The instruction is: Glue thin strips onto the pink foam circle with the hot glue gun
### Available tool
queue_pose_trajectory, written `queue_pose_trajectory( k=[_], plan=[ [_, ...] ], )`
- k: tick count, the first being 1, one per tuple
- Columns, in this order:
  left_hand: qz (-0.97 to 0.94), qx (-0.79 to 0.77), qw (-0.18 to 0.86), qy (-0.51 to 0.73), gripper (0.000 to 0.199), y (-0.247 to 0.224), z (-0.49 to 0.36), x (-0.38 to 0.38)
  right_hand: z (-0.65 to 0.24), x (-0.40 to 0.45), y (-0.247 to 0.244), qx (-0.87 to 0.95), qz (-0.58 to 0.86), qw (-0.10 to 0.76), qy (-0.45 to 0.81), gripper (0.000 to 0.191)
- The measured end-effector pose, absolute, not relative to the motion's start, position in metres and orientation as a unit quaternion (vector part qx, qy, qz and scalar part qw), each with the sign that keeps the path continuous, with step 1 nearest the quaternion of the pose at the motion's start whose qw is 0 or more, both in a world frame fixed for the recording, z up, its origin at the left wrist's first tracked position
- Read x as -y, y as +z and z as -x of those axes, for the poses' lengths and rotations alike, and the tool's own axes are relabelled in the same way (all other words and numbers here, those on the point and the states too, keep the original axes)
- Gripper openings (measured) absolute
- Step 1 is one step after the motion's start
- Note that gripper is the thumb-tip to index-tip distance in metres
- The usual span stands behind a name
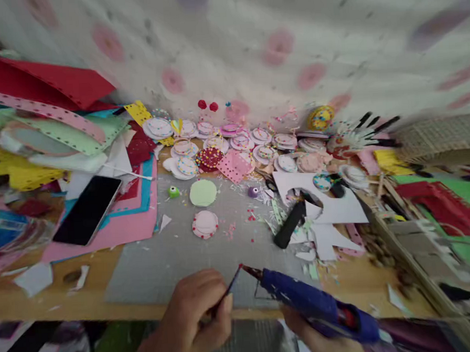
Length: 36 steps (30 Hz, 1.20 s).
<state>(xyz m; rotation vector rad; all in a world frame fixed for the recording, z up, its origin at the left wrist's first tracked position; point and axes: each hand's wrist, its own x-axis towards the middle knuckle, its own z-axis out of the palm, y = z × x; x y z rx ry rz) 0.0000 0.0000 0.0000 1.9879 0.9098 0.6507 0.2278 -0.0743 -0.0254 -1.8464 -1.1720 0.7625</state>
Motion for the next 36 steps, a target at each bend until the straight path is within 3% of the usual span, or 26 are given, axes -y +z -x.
queue_pose_trajectory(
  k=[11, 17, 26, 36],
  plan=[
    [-0.803, -0.366, 0.391, 0.263, 0.029, 0.003, -0.002, -0.001, -0.217, 0.060, -0.006, 0.551, 0.687, 0.393, 0.263, 0.032],
    [-0.807, -0.362, 0.378, 0.272, 0.028, 0.007, -0.003, -0.001, -0.221, 0.072, -0.027, 0.549, 0.705, 0.411, 0.182, 0.032],
    [-0.811, -0.371, 0.363, 0.269, 0.028, 0.008, -0.003, -0.003, -0.227, 0.081, -0.049, 0.550, 0.711, 0.401, 0.176, 0.025],
    [-0.781, -0.375, 0.423, 0.266, 0.030, 0.008, -0.001, -0.001, -0.225, 0.074, -0.038, 0.525, 0.724, 0.407, 0.185, 0.030]
  ],
)
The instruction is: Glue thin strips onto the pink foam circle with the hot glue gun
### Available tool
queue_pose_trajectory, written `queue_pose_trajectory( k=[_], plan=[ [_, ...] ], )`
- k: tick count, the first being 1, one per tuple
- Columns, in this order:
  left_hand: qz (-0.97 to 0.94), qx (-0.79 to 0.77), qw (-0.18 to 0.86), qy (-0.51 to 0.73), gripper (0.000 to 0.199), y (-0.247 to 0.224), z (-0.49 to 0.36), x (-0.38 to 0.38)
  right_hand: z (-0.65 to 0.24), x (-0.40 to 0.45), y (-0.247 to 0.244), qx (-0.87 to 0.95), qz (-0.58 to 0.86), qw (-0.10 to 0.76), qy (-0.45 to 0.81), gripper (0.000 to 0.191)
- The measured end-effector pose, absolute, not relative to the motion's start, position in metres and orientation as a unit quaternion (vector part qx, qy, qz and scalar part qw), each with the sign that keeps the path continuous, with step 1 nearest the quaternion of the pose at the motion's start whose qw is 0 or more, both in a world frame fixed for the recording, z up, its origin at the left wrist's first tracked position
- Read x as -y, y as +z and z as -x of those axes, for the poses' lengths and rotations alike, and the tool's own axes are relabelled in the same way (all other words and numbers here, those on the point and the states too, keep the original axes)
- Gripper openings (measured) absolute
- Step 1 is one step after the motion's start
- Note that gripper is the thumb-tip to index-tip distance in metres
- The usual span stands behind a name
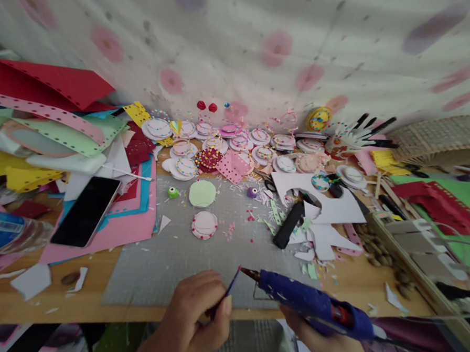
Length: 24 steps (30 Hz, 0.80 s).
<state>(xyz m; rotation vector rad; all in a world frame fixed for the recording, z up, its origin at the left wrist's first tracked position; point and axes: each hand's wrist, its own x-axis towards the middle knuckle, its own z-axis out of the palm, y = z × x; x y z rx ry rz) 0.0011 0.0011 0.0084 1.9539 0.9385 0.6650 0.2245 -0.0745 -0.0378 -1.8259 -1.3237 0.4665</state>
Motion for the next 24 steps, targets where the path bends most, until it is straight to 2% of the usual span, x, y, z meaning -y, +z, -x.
queue_pose_trajectory(
  k=[4, 8, 16, 21, 24],
  plan=[
    [-0.740, -0.391, 0.482, 0.259, 0.033, 0.005, 0.001, 0.002, -0.233, 0.069, -0.029, 0.493, 0.738, 0.396, 0.236, 0.028],
    [-0.710, -0.402, 0.513, 0.266, 0.037, 0.003, 0.001, 0.000, -0.270, 0.068, -0.032, 0.434, 0.777, 0.405, 0.210, 0.037],
    [-0.616, -0.431, 0.594, 0.287, 0.043, -0.008, -0.004, -0.001, -0.351, 0.062, -0.087, 0.513, 0.821, 0.244, -0.061, 0.066],
    [-0.543, -0.441, 0.646, 0.305, 0.045, -0.009, -0.008, -0.003, -0.344, 0.058, -0.091, 0.474, 0.852, 0.178, -0.135, 0.064],
    [-0.543, -0.445, 0.634, 0.325, 0.044, -0.008, -0.012, -0.005, -0.321, 0.057, -0.068, 0.452, 0.840, 0.212, -0.212, 0.057]
  ],
)
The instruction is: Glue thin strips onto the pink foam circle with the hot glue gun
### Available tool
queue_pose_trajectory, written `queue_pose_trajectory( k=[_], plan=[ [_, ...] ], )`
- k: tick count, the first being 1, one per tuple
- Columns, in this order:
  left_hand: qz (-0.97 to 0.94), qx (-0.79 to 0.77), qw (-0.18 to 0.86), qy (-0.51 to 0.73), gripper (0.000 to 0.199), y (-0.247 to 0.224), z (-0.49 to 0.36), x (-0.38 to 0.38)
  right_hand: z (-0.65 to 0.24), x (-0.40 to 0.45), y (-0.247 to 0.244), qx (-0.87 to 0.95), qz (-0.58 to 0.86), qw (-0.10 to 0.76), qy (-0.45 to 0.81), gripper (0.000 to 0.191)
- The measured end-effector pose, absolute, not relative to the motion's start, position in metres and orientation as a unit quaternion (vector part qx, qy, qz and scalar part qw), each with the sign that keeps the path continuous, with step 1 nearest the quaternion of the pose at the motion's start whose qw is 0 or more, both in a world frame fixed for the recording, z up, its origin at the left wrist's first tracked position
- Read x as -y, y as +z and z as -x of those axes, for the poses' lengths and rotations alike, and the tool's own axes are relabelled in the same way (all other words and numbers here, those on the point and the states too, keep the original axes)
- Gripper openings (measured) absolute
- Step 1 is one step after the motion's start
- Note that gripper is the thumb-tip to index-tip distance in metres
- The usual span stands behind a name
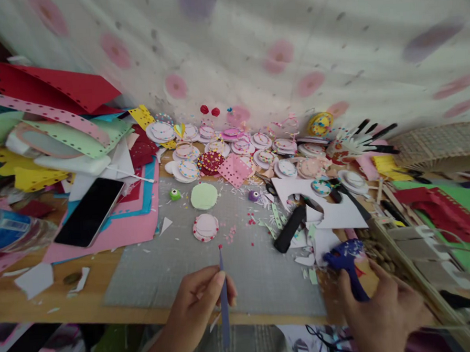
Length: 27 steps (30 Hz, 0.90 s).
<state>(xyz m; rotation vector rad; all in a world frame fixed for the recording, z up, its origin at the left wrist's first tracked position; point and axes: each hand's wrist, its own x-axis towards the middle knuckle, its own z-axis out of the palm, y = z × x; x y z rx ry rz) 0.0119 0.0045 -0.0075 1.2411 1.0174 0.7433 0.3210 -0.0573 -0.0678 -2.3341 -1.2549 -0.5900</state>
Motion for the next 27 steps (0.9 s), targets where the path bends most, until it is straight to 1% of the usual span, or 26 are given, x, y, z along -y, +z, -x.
queue_pose_trajectory(
  k=[2, 3, 5, 7, 9, 10, 11, 13, 15, 18, 22, 27],
  plan=[
    [-0.544, -0.454, 0.622, 0.334, 0.043, -0.009, -0.015, -0.005, -0.301, 0.059, -0.054, 0.469, 0.813, 0.276, -0.207, 0.047],
    [-0.540, -0.459, 0.618, 0.339, 0.043, -0.011, -0.018, -0.005, -0.290, 0.060, -0.049, 0.489, 0.791, 0.326, -0.168, 0.042],
    [-0.522, -0.469, 0.616, 0.358, 0.042, -0.014, -0.023, -0.004, -0.262, 0.062, -0.047, 0.539, 0.719, 0.438, -0.020, 0.029],
    [-0.493, -0.468, 0.623, 0.386, 0.040, -0.018, -0.031, -0.002, -0.228, 0.064, -0.050, 0.573, 0.604, 0.527, 0.167, 0.018],
    [-0.460, -0.459, 0.636, 0.416, 0.038, -0.019, -0.039, 0.000, -0.192, 0.063, -0.053, 0.538, 0.514, 0.588, 0.318, 0.024],
    [-0.444, -0.453, 0.644, 0.427, 0.037, -0.019, -0.043, 0.001, -0.176, 0.062, -0.054, 0.527, 0.475, 0.607, 0.357, 0.028],
    [-0.428, -0.448, 0.653, 0.436, 0.036, -0.019, -0.047, 0.003, -0.162, 0.060, -0.054, 0.482, 0.474, 0.638, 0.368, 0.027],
    [-0.397, -0.437, 0.668, 0.454, 0.036, -0.017, -0.054, 0.006, -0.142, 0.054, -0.052, 0.408, 0.485, 0.674, 0.380, 0.019],
    [-0.373, -0.425, 0.674, 0.475, 0.036, -0.016, -0.060, 0.008, -0.132, 0.048, -0.047, 0.362, 0.495, 0.692, 0.381, 0.013],
    [-0.390, -0.406, 0.659, 0.498, 0.038, -0.012, -0.064, 0.009, -0.127, 0.037, -0.036, 0.330, 0.496, 0.714, 0.369, 0.012],
    [-0.458, -0.386, 0.631, 0.492, 0.039, -0.002, -0.064, -0.001, -0.125, 0.026, -0.026, 0.330, 0.496, 0.736, 0.320, 0.004],
    [-0.487, -0.357, 0.652, 0.459, 0.037, 0.006, -0.063, -0.019, -0.131, 0.011, -0.025, 0.393, 0.497, 0.727, 0.265, 0.010]
  ],
)
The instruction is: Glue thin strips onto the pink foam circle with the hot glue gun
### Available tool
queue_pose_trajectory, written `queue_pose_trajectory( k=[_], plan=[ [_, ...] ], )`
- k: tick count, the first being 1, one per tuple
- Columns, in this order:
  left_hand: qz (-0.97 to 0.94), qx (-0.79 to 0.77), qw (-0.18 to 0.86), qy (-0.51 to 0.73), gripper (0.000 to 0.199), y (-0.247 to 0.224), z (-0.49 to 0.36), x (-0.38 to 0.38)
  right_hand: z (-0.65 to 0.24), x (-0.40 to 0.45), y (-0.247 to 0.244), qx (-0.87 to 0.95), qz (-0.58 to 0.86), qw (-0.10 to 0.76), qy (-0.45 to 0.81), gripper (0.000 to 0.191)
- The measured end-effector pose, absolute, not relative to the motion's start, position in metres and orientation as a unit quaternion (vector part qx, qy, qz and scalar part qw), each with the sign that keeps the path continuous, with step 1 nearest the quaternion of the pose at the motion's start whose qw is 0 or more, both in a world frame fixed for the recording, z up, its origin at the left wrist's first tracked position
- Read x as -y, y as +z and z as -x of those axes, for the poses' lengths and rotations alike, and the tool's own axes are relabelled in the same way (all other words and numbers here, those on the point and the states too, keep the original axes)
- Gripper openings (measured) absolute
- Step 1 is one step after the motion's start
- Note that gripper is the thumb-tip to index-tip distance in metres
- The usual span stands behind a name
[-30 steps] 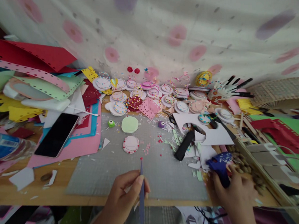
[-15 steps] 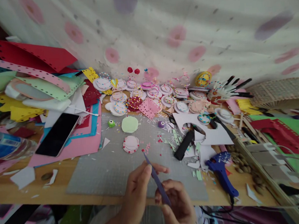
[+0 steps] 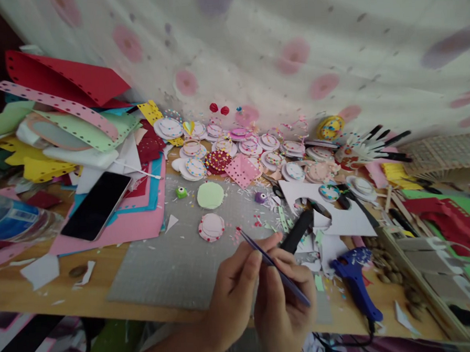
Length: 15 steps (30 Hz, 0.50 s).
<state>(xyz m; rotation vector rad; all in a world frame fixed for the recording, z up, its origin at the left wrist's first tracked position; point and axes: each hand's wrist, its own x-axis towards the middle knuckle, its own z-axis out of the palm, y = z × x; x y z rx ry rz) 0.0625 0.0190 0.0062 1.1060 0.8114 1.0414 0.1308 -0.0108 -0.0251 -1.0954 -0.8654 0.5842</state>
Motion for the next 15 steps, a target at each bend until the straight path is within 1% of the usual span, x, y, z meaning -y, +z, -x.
queue_pose_trajectory(
  k=[3, 6, 7, 9, 11, 13, 15],
  plan=[
    [-0.492, -0.359, 0.662, 0.437, 0.036, 0.007, -0.051, -0.024, -0.140, -0.002, -0.023, 0.432, 0.500, 0.717, 0.222, 0.009],
    [-0.503, -0.403, 0.651, 0.401, 0.035, 0.004, -0.019, -0.030, -0.156, -0.020, -0.020, 0.434, 0.516, 0.715, 0.184, 0.005],
    [-0.509, -0.428, 0.624, 0.410, 0.034, 0.002, -0.004, -0.035, -0.163, -0.028, -0.020, 0.426, 0.520, 0.718, 0.178, 0.005],
    [-0.520, -0.466, 0.520, 0.491, 0.028, -0.004, 0.025, -0.051, -0.176, -0.044, -0.022, 0.411, 0.523, 0.728, 0.170, 0.006],
    [-0.541, -0.466, 0.426, 0.556, 0.026, -0.011, 0.048, -0.074, -0.185, -0.059, -0.029, 0.414, 0.527, 0.723, 0.169, 0.007],
    [-0.601, -0.453, 0.357, 0.553, 0.024, -0.021, 0.059, -0.099, -0.191, -0.069, -0.040, 0.449, 0.533, 0.695, 0.177, 0.006],
    [-0.674, -0.433, 0.338, 0.494, 0.025, -0.031, 0.062, -0.118, -0.191, -0.072, -0.053, 0.501, 0.533, 0.654, 0.193, 0.006]
  ],
)
